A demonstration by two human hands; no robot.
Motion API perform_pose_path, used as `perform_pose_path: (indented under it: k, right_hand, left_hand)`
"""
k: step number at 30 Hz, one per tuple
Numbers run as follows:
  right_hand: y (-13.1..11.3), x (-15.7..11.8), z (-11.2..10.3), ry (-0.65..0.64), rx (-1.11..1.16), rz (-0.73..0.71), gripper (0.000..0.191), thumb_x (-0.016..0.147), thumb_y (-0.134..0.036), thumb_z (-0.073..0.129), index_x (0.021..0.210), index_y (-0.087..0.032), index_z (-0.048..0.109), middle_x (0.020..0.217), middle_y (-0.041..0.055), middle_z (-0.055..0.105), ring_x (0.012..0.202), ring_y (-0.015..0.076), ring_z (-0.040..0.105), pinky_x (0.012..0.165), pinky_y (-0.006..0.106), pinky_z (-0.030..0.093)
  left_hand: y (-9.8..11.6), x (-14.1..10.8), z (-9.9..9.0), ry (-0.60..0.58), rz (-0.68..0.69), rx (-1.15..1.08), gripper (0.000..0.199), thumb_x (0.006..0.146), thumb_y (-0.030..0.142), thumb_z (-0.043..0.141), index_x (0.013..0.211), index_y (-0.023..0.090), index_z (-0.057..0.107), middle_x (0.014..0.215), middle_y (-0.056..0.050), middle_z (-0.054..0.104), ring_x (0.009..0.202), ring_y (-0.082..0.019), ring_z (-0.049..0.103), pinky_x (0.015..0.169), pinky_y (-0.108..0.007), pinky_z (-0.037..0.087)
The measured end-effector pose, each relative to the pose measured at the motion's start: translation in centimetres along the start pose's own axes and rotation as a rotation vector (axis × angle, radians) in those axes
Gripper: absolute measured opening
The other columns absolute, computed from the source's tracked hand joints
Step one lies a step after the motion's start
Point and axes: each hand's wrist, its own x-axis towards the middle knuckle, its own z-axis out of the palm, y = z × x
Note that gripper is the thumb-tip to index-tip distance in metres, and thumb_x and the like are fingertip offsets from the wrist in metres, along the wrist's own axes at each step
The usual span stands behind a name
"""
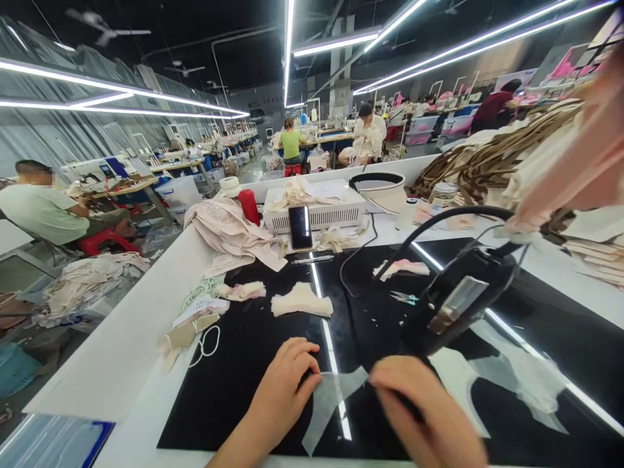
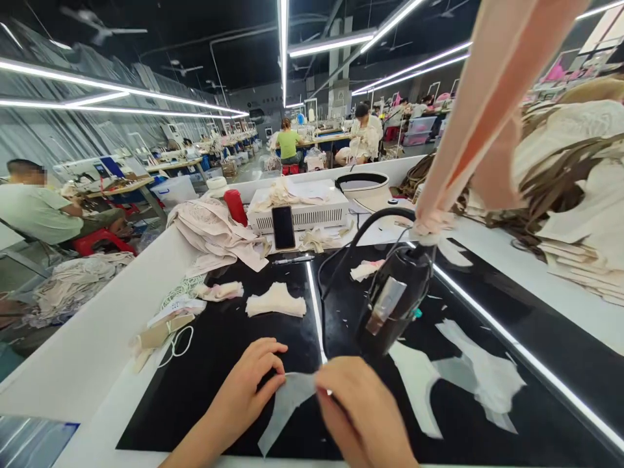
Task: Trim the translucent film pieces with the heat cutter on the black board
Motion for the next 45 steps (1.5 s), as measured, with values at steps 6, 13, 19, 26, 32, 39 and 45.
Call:
perform_pose_path:
  k: [6,13,19,26,32,39,45]
  right_hand:
    - [1.7,-0.5,4.4,-0.361,-0.055,0.098,0.016,0.105,-0.023,0.047,0.116,-0.025,0.058,0.103,0.0054,0.074,0.095,0.0219,0.072,0.082,0.036,0.060]
    - [1.8,1.4,3.9,-0.510,0.113,0.422,0.020,0.105,-0.028,0.047,0.089,-0.025,0.058,0.081,-0.0027,0.065,0.073,0.0158,0.063,0.068,0.027,0.053]
    - [2.7,4.3,5.0,-0.302,0.081,0.379,0.019,0.103,-0.027,0.051,0.090,-0.024,0.065,0.082,-0.0007,0.070,0.072,0.0161,0.067,0.065,0.025,0.054]
    - [5.5,6.7,7.4,-0.181,-0.136,0.329,0.030,0.105,-0.040,0.048,0.094,-0.024,0.072,0.086,0.0036,0.073,0.076,0.0203,0.067,0.066,0.031,0.051]
    - [8.1,6.8,10.1,-0.108,-0.278,0.229,0.031,0.105,-0.037,0.052,0.089,-0.019,0.071,0.081,0.0041,0.070,0.078,0.0198,0.065,0.074,0.035,0.052]
    - [9.3,6.2,12.1,-0.058,-0.269,0.129,0.023,0.101,-0.033,0.062,0.121,-0.023,0.066,0.128,0.0085,0.067,0.105,0.0212,0.069,0.089,0.041,0.060]
    - [4.5,6.6,11.3,-0.206,-0.395,0.152,0.015,0.100,-0.022,0.062,0.112,-0.019,0.069,0.122,0.0113,0.070,0.113,0.0264,0.065,0.099,0.048,0.054]
  left_hand:
    - [0.0,0.2,-0.4,-0.025,-0.071,-0.162,0.010,0.099,0.015,0.054,0.094,0.023,0.059,0.106,-0.001,0.069,0.103,-0.018,0.064,0.112,-0.041,0.039]
    - [-0.1,1.6,-1.9,-0.005,-0.270,-0.612,0.023,0.096,0.040,0.062,0.090,0.019,0.055,0.074,0.004,0.057,0.069,-0.012,0.052,0.068,-0.025,0.040]
    - [-1.1,3.7,-1.9,-0.009,-0.306,-0.791,0.051,0.082,0.056,0.072,0.109,0.021,0.047,0.086,-0.001,0.065,0.075,-0.016,0.067,0.077,-0.031,0.052]
    - [-3.4,8.5,-3.9,0.173,-0.296,-0.523,0.041,0.087,0.043,0.061,0.118,0.021,0.046,0.083,0.003,0.058,0.058,-0.012,0.056,0.056,-0.026,0.048]
    - [-4.1,10.5,-4.8,0.262,-0.187,-0.076,0.019,0.090,0.025,0.060,0.108,0.022,0.058,0.080,0.003,0.062,0.072,-0.018,0.062,0.071,-0.031,0.046]
    - [-4.9,10.4,-4.0,0.274,-0.046,0.303,0.013,0.091,0.015,0.059,0.100,0.023,0.063,0.082,0.001,0.066,0.081,-0.023,0.067,0.074,-0.033,0.049]
    - [-6.6,10.4,-4.6,0.289,0.073,0.402,0.016,0.096,0.024,0.052,0.107,0.021,0.064,0.100,-0.007,0.070,0.094,-0.027,0.067,0.088,-0.043,0.054]
